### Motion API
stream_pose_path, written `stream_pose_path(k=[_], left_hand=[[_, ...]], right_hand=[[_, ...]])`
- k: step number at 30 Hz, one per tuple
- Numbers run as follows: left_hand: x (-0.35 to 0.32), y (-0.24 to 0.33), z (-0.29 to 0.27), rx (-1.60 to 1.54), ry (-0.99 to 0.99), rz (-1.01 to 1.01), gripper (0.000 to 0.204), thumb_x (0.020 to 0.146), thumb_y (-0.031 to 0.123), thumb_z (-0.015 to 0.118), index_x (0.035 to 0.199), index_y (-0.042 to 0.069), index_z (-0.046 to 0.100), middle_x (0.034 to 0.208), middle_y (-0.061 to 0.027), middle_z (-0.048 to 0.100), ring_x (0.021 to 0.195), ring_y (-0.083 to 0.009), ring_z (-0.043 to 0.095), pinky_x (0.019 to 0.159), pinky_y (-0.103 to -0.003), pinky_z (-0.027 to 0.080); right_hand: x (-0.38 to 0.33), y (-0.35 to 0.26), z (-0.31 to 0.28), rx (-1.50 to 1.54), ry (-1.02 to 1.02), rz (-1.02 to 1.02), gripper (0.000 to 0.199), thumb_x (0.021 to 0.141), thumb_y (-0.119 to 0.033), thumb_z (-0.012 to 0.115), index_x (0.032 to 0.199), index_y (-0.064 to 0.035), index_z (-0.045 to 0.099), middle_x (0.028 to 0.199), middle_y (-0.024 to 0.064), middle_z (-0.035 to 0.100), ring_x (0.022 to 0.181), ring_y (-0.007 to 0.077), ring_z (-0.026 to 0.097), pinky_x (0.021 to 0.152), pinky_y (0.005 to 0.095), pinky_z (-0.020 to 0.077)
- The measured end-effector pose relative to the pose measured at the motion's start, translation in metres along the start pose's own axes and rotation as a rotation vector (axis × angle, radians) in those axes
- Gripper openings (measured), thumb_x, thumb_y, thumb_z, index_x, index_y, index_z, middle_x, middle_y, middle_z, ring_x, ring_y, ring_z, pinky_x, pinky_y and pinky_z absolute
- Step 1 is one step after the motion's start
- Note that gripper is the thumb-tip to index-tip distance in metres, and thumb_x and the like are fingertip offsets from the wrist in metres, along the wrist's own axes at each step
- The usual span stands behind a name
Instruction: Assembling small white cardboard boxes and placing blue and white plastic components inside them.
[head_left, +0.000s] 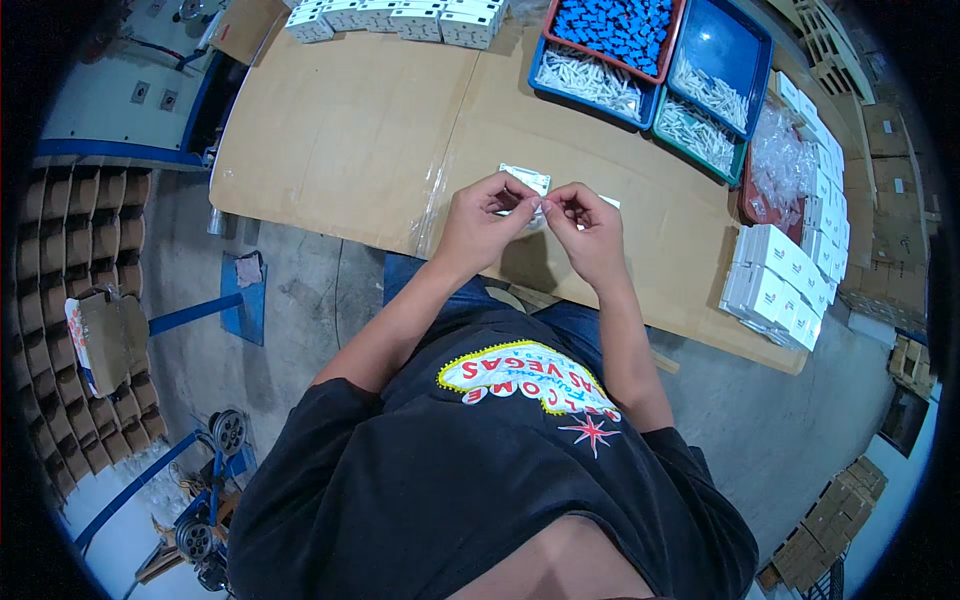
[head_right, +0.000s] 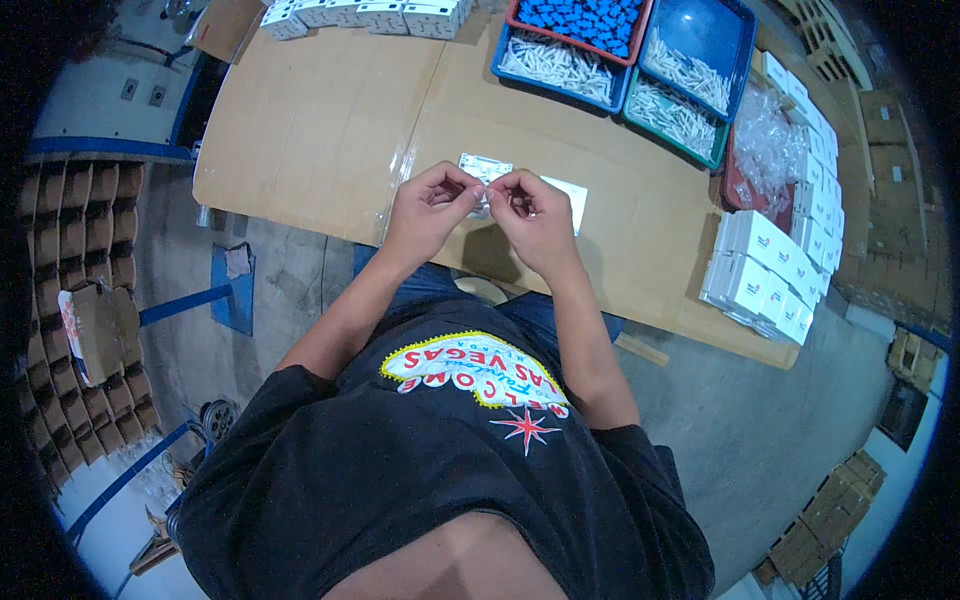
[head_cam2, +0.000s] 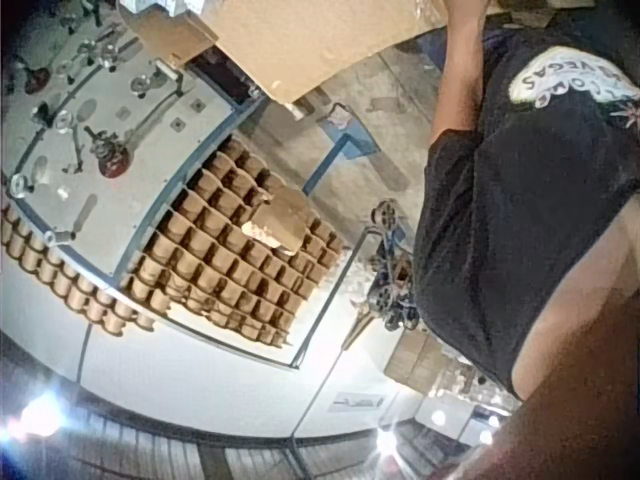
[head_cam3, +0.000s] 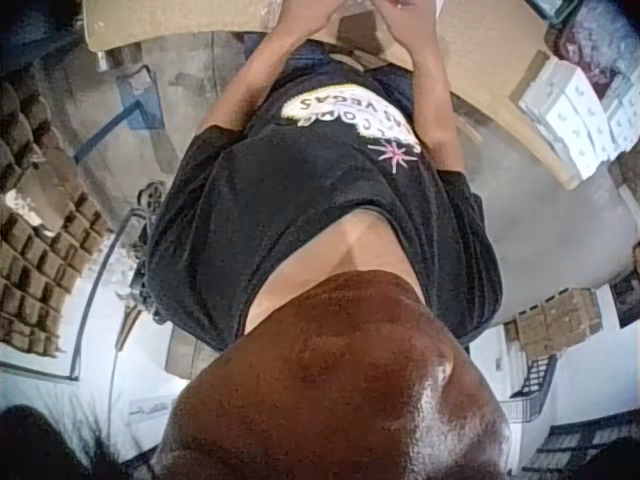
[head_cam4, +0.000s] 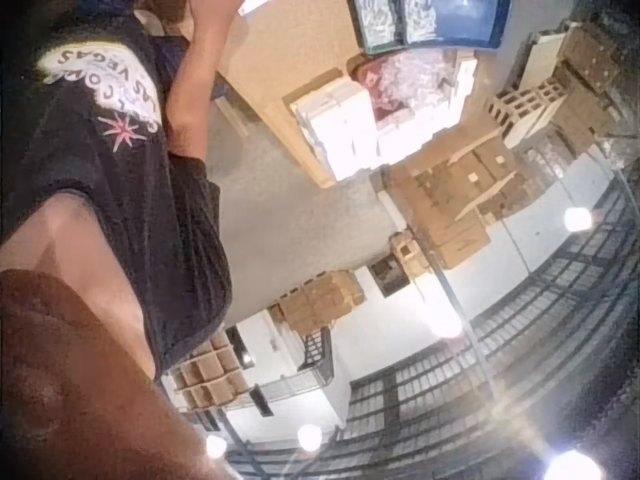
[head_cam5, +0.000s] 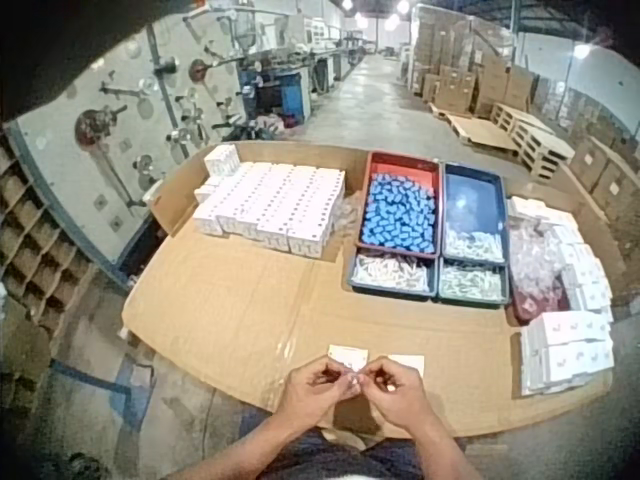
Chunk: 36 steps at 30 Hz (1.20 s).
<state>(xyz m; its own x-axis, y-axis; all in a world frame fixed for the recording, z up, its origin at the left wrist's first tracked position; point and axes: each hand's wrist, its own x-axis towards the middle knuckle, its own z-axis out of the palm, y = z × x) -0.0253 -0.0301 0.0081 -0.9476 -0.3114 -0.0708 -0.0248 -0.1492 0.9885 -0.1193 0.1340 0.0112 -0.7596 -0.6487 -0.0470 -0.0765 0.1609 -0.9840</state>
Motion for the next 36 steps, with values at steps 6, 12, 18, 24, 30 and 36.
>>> stream_pose_path(k=[6, 12, 18, 24, 30, 36], left_hand=[[0.021, -0.02, -0.024, 0.005, -0.049, -0.05, 0.024, 0.106, 0.022, 0.058, 0.115, 0.002, 0.069, 0.098, -0.0017, 0.071, 0.087, -0.0066, 0.064, 0.077, -0.023, 0.053], [0.041, -0.026, -0.049, 0.143, -0.191, -0.407, 0.037, 0.109, 0.035, 0.049, 0.123, 0.008, 0.07, 0.092, -0.0008, 0.071, 0.073, -0.0066, 0.062, 0.064, -0.022, 0.049], [0.041, -0.043, -0.048, 0.092, -0.169, -0.381, 0.029, 0.104, 0.024, 0.058, 0.124, 0.005, 0.069, 0.091, -0.0016, 0.071, 0.074, -0.0088, 0.064, 0.064, -0.023, 0.05], [0.039, -0.069, -0.038, 0.409, -0.016, -0.071, 0.027, 0.095, 0.019, 0.07, 0.117, 0.006, 0.071, 0.093, -0.0072, 0.073, 0.076, -0.016, 0.068, 0.069, -0.03, 0.055], [0.029, -0.069, -0.031, 0.958, 0.016, 0.102, 0.023, 0.088, 0.024, 0.076, 0.107, 0.012, 0.077, 0.106, -0.0078, 0.072, 0.086, -0.0262, 0.065, 0.081, -0.039, 0.053], [0.027, -0.076, -0.029, 1.05, 0.048, 0.203, 0.017, 0.086, 0.022, 0.075, 0.101, 0.014, 0.077, 0.1, -0.005, 0.071, 0.097, -0.0276, 0.064, 0.088, -0.041, 0.047]], right_hand=[[0.009, 0.023, 0.004, 0.189, -0.007, 0.063, 0.008, 0.1, -0.004, 0.064, 0.105, 0.0007, 0.067, 0.095, 0.0, 0.067, 0.086, 0.0063, 0.063, 0.077, 0.0213, 0.0488], [0.015, 0.034, 0.013, 0.143, 0.039, 0.025, 0.012, 0.098, -0.004, 0.064, 0.107, -0.0036, 0.072, 0.088, 0.0, 0.067, 0.078, 0.0053, 0.06, 0.069, 0.0231, 0.0476], [0.02, 0.038, 0.008, -0.118, -0.01, -0.003, 0.013, 0.093, -0.008, 0.07, 0.105, -0.0042, 0.073, 0.089, 0.0024, 0.069, 0.066, 0.0081, 0.052, 0.062, 0.0244, 0.0436], [0.025, 0.073, 0.013, -0.192, 0.052, 0.049, 0.013, 0.092, -0.011, 0.072, 0.104, -0.007, 0.072, 0.089, 0.007, 0.069, 0.067, 0.011, 0.06, 0.061, 0.0278, 0.0477], [0.026, 0.086, 0.016, -0.521, 0.089, -0.115, 0.013, 0.093, -0.016, 0.071, 0.106, -0.0133, 0.073, 0.093, 0.0064, 0.069, 0.075, 0.024, 0.068, 0.067, 0.0348, 0.0534], [0.022, 0.093, 0.018, -0.528, 0.06, -0.126, 0.014, 0.094, -0.018, 0.07, 0.107, -0.0139, 0.074, 0.097, 0.0058, 0.066, 0.079, 0.0256, 0.069, 0.069, 0.0365, 0.0546]])
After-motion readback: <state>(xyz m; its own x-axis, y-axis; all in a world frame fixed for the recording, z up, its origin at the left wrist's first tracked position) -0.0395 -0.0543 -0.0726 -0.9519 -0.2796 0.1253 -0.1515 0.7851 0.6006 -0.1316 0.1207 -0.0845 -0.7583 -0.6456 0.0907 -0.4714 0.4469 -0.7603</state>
